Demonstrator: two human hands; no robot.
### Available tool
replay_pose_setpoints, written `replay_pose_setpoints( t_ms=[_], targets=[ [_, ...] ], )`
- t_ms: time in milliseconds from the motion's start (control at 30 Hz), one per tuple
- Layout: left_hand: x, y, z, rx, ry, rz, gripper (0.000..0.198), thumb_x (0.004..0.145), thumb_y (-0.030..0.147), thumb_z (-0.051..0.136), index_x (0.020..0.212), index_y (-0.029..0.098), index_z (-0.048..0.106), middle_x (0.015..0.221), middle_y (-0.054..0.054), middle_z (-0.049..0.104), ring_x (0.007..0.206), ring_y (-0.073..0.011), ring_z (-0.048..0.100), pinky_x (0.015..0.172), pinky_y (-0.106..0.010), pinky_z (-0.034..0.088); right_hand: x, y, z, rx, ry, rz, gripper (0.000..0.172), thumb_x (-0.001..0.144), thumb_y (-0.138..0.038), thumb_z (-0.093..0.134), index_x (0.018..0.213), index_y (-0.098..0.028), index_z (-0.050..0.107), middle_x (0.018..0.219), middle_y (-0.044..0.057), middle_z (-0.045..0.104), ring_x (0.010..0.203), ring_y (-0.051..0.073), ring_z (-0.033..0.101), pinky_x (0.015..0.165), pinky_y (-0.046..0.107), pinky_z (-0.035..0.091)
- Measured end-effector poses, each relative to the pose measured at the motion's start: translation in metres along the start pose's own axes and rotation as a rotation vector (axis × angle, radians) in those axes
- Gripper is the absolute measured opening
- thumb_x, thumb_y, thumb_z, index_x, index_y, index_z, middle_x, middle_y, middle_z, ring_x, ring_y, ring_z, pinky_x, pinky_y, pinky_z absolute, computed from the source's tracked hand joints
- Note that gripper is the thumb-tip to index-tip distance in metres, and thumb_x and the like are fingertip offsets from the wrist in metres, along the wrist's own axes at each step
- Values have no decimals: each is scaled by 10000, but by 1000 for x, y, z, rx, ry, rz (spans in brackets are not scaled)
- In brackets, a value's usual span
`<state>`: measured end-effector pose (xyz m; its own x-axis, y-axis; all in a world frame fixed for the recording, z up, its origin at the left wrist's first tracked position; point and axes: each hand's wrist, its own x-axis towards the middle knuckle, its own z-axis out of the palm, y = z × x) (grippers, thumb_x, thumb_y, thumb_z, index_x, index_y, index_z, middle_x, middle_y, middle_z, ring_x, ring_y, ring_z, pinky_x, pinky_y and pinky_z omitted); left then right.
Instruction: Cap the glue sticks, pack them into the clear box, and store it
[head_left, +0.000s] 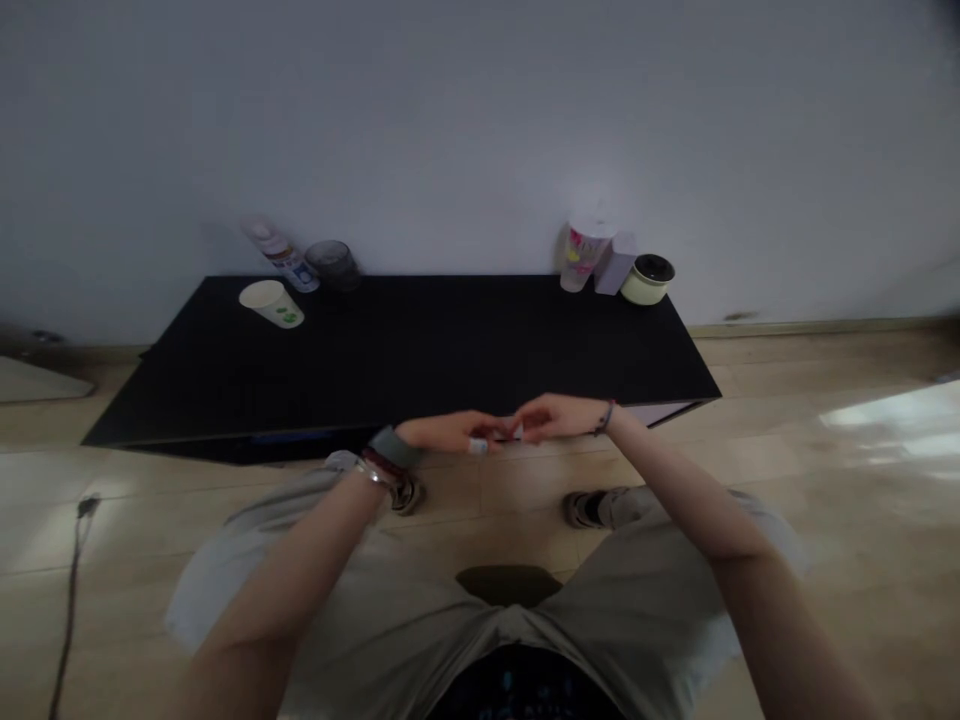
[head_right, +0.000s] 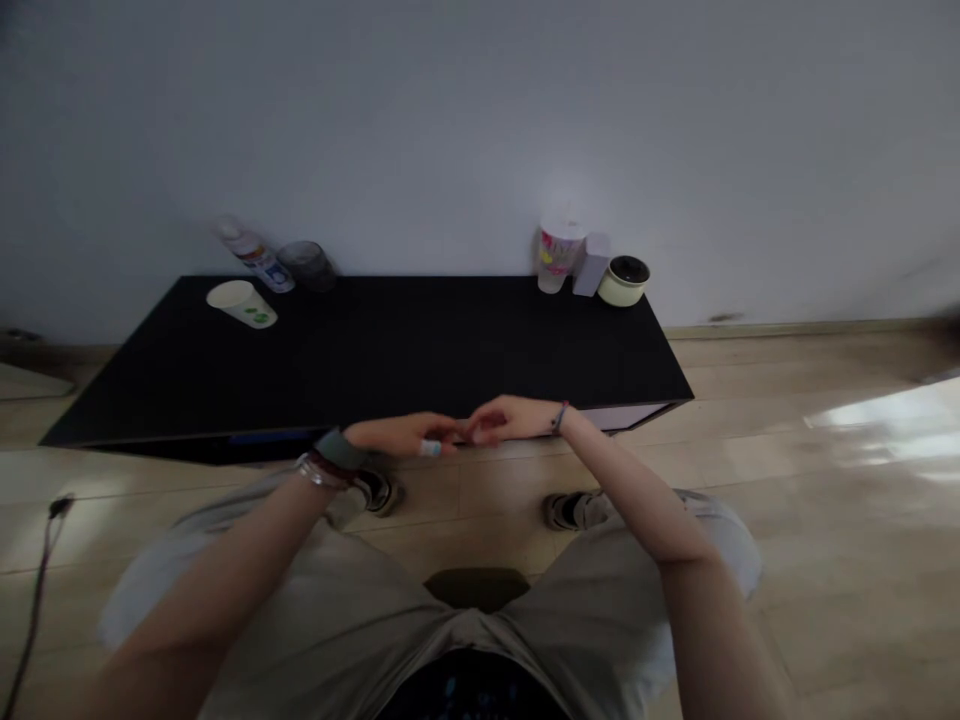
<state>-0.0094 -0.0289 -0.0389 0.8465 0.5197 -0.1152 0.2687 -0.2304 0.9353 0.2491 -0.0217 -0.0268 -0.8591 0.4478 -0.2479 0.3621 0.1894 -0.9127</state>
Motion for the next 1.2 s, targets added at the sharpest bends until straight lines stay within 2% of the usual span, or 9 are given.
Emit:
replay_pose_setpoints(
  t_ms=[33,67,167,233,300,467,600,867,1200],
  targets=[
    [1,8,-12,-184,30,5,355,828,362,721,1118,158,709,715,5,592,602,-109,533,570,-232,444,0,-8,-9,150,98,-104,383,885,-391,656,1201,-175,666,756,-6,639,655,107,572,627,235,440],
    [2,15,-23,-375,121,25,400,843,376,712,1175,156,680,659,32,516,552,-87,474,531,-214,405,1,-16,-19,285,223,-204,445,870,-404,674,1257,-188,634,715,-29,604,628,99,542,621,236,434],
    [8,31,-52,-882,513,194,390,946,342,599,1323,246,584,576,96,272,446,-55,297,470,-176,310,8,-27,-40,603,596,-441,649,850,-397,689,1445,-278,460,576,-106,412,533,90,410,594,235,405],
    [13,32,-61,-1094,756,339,382,1007,319,496,1387,337,522,578,94,214,429,-59,250,459,-167,288,18,-22,-46,748,766,-526,709,877,-375,634,1517,-337,332,546,-122,286,492,102,311,564,230,372],
    [20,26,-62,-1208,889,422,403,1029,296,438,1420,382,483,579,89,214,431,-65,242,454,-168,287,29,-10,-46,854,872,-565,722,888,-335,578,1541,-355,270,546,-119,223,480,115,241,543,230,341],
    [36,-3,-43,-1380,916,421,483,1030,176,307,1468,332,439,569,85,244,440,-75,266,464,-173,297,49,20,-32,1050,962,-571,792,826,-234,544,1550,-355,248,545,-119,177,480,123,184,546,232,317],
    [41,-15,-34,-1462,910,450,503,1014,145,272,1456,290,460,565,84,272,441,-73,283,472,-172,295,54,24,-24,1137,970,-576,794,817,-208,548,1537,-394,269,529,-122,186,464,116,188,542,233,307],
    [38,-13,-40,-1463,914,451,483,997,141,300,1404,267,527,554,79,301,438,-77,289,475,-187,300,54,12,-24,1205,980,-588,757,817,-181,538,1504,-425,336,510,-118,198,455,121,196,525,253,292],
    [35,-8,-40,-1448,948,428,483,990,140,334,1422,271,507,552,82,315,437,-72,305,482,-189,299,55,13,-21,1147,1000,-566,737,815,-209,543,1498,-405,350,516,-120,184,457,119,177,529,247,289]
  ],
)
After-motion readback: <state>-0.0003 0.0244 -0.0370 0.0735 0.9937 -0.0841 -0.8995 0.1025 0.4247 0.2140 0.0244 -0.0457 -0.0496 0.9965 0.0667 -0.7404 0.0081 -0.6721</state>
